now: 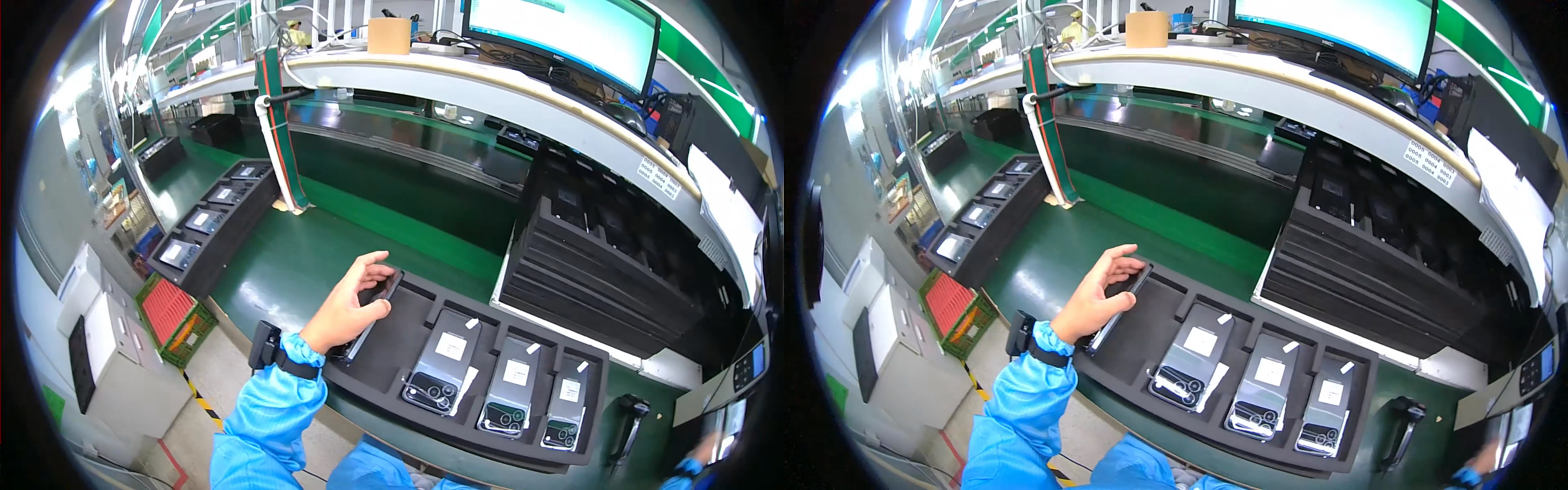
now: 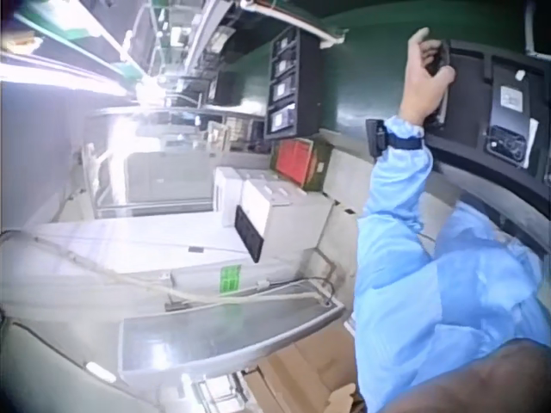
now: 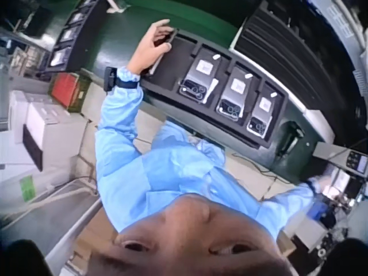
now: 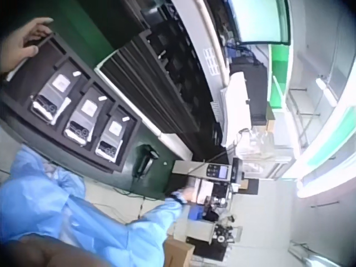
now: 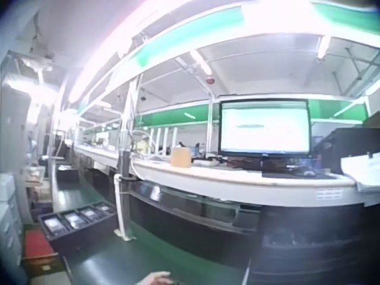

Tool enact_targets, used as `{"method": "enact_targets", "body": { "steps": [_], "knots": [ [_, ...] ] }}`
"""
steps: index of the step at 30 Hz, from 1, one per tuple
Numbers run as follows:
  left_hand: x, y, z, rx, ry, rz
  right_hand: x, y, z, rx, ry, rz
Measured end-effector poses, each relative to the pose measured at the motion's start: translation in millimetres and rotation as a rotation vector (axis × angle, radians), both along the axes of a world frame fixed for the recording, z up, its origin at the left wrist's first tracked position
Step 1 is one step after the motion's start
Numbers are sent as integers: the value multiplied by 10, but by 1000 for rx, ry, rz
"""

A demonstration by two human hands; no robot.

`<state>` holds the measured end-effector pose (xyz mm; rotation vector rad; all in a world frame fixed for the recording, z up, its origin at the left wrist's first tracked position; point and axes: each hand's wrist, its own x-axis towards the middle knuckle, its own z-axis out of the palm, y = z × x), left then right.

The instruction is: The recorder scans barcode labels on smartphones and places them into foam trays at an electronics assembly workstation.

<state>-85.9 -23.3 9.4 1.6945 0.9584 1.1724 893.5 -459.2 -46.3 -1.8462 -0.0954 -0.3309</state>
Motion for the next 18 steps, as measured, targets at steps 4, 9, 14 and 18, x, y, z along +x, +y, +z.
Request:
{"method": "enact_targets", "body": {
  "steps": [4, 9, 14, 18],
  "knots": [
    [63, -6, -14, -5, 39, -9, -2211, 1035, -32, 344, 212, 151],
    [-32, -76, -38, 4, 18, 22, -1154, 961, 262, 669, -3, 323],
    [19, -61, 21, -36, -10, 10, -560, 729, 912, 546, 117, 307],
    [44, -13, 21, -43, 3, 0, -24, 393, 1124, 277, -80, 148]
  ]
}}
